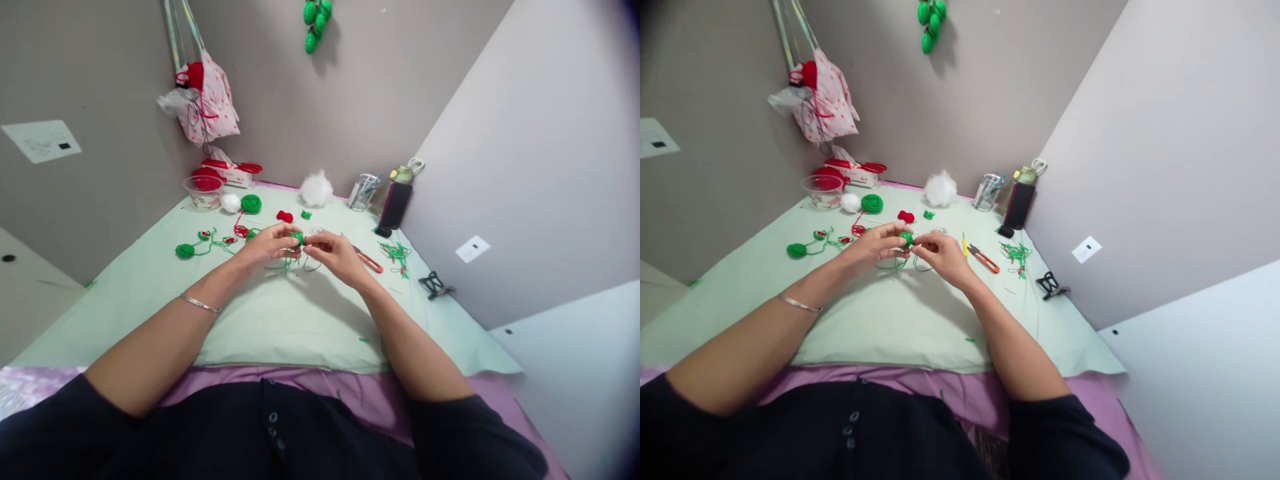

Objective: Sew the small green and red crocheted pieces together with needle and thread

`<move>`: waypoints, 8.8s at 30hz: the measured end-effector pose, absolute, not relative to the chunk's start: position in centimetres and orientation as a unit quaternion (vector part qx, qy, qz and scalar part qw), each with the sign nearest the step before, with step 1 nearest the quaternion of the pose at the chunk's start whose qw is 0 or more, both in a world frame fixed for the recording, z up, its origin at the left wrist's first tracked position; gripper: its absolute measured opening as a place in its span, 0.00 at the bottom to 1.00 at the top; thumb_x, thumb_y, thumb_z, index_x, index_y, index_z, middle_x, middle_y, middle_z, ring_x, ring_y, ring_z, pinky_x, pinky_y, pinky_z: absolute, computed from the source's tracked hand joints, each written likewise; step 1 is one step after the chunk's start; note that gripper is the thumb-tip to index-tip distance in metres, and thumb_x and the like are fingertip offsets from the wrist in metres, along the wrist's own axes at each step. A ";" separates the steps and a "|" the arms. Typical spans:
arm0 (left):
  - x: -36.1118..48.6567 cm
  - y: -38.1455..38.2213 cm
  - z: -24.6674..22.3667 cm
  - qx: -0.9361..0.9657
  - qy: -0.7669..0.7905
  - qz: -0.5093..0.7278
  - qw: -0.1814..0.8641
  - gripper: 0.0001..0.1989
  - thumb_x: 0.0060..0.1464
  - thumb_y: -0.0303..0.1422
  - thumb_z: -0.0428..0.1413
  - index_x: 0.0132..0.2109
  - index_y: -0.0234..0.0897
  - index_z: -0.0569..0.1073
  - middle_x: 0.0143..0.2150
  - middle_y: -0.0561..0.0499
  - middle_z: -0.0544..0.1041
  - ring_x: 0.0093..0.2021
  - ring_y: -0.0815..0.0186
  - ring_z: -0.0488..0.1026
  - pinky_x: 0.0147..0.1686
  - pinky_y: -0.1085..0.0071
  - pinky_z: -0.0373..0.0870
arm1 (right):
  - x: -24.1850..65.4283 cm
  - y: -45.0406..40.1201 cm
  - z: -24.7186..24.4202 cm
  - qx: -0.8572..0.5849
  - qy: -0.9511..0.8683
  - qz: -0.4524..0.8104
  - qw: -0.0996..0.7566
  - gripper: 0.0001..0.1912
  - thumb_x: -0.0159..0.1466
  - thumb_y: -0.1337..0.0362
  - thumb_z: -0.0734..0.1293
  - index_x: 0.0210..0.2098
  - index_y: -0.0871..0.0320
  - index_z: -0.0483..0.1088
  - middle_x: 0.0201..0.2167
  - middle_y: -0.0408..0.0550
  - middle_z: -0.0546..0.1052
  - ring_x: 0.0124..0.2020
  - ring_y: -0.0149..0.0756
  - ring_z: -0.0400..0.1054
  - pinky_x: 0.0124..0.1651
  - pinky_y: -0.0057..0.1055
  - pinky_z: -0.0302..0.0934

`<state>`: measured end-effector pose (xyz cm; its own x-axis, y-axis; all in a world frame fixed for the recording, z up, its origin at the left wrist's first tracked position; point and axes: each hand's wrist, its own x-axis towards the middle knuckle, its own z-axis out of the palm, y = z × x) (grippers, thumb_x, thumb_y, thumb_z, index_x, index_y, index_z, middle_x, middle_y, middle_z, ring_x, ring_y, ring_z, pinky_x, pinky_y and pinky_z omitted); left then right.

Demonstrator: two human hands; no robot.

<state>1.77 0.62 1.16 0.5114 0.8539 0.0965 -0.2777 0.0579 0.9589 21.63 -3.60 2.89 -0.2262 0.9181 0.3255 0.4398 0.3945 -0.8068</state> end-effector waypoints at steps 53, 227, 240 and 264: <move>1.4 0.2 2.0 0.549 0.232 0.396 0.699 0.15 0.48 0.34 0.70 0.43 0.35 0.81 0.44 0.48 0.81 0.49 0.63 0.77 0.64 0.55 0.66 | 23.1 -5.2 4.0 -0.421 -0.822 0.007 0.384 0.08 0.69 0.67 0.64 0.37 0.56 0.76 0.31 0.45 0.71 0.28 0.31 0.64 0.35 0.30 0.57; 3.0 -0.8 0.2 0.714 0.344 0.516 0.325 0.13 0.55 0.39 0.62 0.41 0.41 0.67 0.40 0.51 0.74 0.43 0.63 0.72 0.49 0.66 0.67 | 22.2 -3.1 3.0 -0.475 -0.701 0.303 0.438 0.16 0.61 0.55 0.70 0.42 0.59 0.79 0.30 0.45 0.75 0.29 0.31 0.66 0.33 0.30 0.61; 2.3 0.7 -0.5 0.691 0.397 0.501 0.338 0.13 0.51 0.37 0.63 0.39 0.40 0.67 0.38 0.52 0.74 0.41 0.63 0.71 0.46 0.64 0.66 | 24.2 -3.6 4.7 -0.433 -0.678 0.354 0.477 0.09 0.60 0.58 0.72 0.30 0.58 0.78 0.23 0.41 0.71 0.26 0.29 0.61 0.32 0.29 0.56; 2.5 1.5 -0.8 0.616 0.281 0.603 0.423 0.15 0.44 0.29 0.66 0.40 0.38 0.71 0.42 0.49 0.77 0.45 0.62 0.76 0.51 0.62 0.71 | 22.9 -6.4 6.0 -0.231 -0.798 0.517 0.208 0.08 0.63 0.61 0.75 0.34 0.61 0.81 0.31 0.47 0.77 0.33 0.29 0.69 0.39 0.27 0.64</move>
